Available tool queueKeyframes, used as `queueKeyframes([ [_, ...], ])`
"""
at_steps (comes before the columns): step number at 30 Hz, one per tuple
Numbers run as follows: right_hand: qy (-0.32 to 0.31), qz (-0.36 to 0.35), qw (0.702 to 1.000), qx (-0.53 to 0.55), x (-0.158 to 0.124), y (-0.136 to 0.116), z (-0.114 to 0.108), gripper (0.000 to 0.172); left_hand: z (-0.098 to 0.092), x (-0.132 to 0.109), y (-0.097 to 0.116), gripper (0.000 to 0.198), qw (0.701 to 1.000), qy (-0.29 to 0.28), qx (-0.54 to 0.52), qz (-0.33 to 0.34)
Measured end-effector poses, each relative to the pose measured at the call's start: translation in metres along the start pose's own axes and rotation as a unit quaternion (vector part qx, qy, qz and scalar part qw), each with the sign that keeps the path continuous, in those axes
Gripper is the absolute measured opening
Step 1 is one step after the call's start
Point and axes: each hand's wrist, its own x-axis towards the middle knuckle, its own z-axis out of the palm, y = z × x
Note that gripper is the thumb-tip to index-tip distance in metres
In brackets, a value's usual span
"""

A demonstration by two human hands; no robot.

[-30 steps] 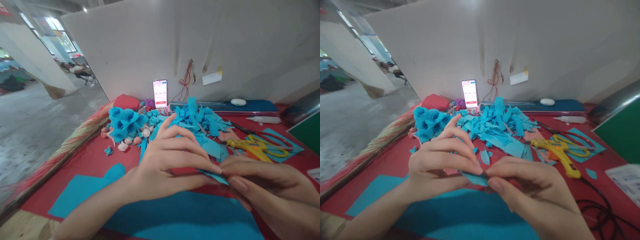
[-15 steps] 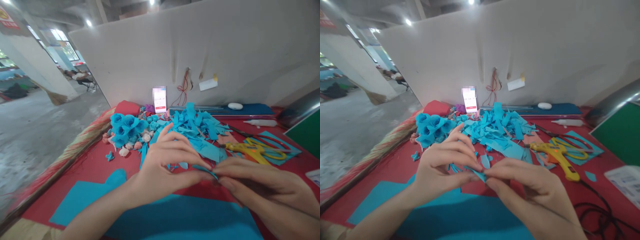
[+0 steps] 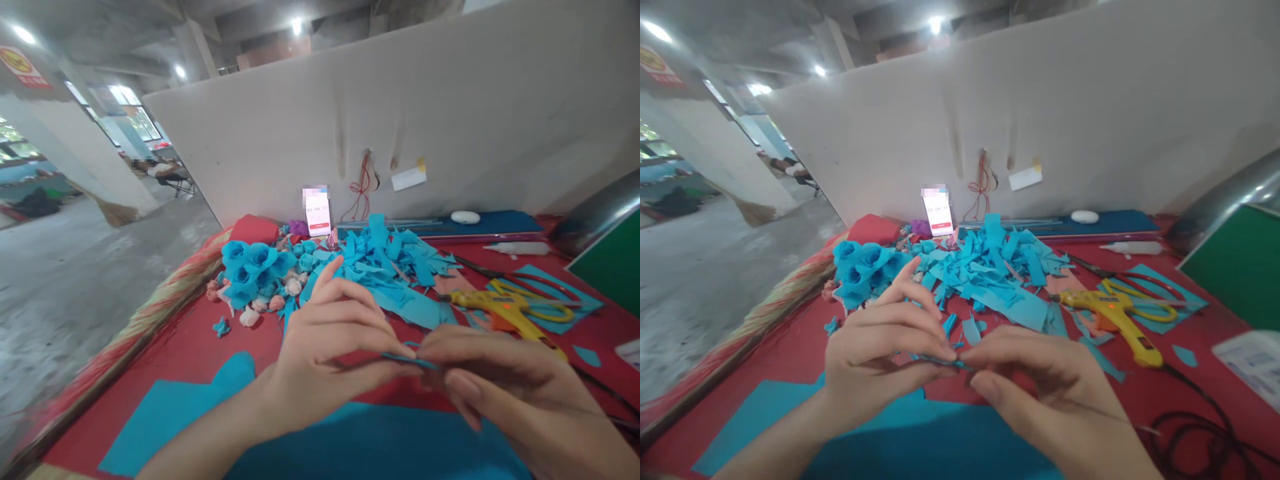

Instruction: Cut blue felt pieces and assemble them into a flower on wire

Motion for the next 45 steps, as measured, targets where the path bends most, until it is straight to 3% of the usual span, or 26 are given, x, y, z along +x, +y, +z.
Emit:
queueKeyframes([
  [3, -0.026, 0.033, 0.997, 0.069, -0.006, 0.008, 0.000, 0.008, -0.004, 0.000, 0.000, 0.003, 0.998, -0.008, 0.026, 0.049],
  [8, -0.058, 0.057, 0.992, 0.099, -0.007, 0.010, -0.002, 0.006, -0.012, 0.002, 0.004, 0.010, 0.994, -0.042, 0.072, 0.077],
  [14, -0.031, -0.006, 0.999, 0.045, -0.006, 0.001, -0.001, 0.007, -0.014, 0.000, 0.010, 0.009, 0.988, -0.058, 0.113, 0.088],
  [21, -0.031, -0.034, 0.999, 0.002, -0.005, 0.000, -0.004, 0.006, -0.009, 0.000, 0.007, 0.016, 0.991, -0.016, 0.109, 0.081],
  [33, 0.004, -0.122, 0.989, -0.083, -0.013, 0.005, -0.006, 0.007, -0.009, 0.002, 0.005, 0.016, 0.998, -0.016, 0.036, 0.046],
  [45, -0.031, -0.007, 0.999, 0.012, -0.012, 0.004, -0.005, 0.008, -0.008, 0.002, 0.004, 0.019, 0.998, -0.019, 0.015, 0.053],
])
